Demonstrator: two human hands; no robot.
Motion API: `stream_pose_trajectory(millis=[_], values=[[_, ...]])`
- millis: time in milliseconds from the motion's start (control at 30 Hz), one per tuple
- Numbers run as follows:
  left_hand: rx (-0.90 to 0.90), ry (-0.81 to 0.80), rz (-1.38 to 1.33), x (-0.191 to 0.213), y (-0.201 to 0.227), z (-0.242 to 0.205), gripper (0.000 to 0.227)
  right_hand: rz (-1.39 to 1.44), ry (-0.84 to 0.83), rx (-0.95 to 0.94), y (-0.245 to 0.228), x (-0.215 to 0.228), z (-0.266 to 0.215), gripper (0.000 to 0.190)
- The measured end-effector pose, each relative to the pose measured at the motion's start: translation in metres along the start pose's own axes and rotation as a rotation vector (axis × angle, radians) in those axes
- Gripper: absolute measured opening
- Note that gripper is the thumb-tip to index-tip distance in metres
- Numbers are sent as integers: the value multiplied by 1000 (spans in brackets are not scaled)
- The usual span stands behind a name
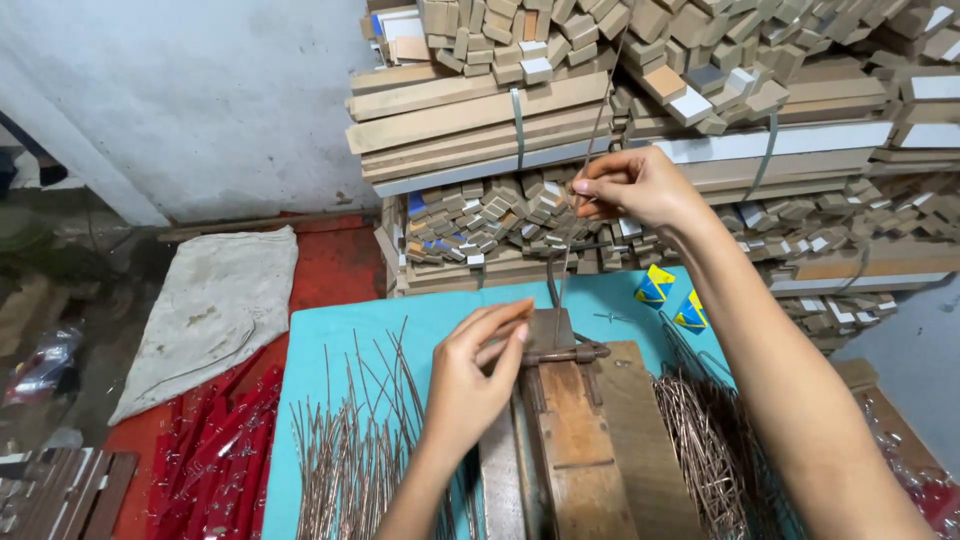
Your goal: Bending thin metal rods using a manual bending jig on a workbench in a warehouse setting.
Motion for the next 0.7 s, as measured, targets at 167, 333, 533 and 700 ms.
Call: stream_pose_trajectory(millis=[167, 333, 533, 700], values=[[-14, 3, 60, 14, 1, -22, 30, -5, -19, -286, 40, -5, 14, 21], [34, 10, 94, 24, -3, -42, 29, 7, -110, -338, 74, -15, 23, 16], [60, 51, 97, 33, -11, -60, 28, -9, -138, -395, 85, -21, 25, 15], [91, 38, 127, 32, -20, -70, 30, -12, -185, -389, 95, -28, 24, 9]])
Point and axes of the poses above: each hand's wrist, its own z-axis towards the middle knuckle, its own x-axis out of the back of the hand, y = z × x, the point moved 8 cm from there along z, towards the middle knuckle, and after that the axes turned 1 degree about x, right-handed, at the moved point
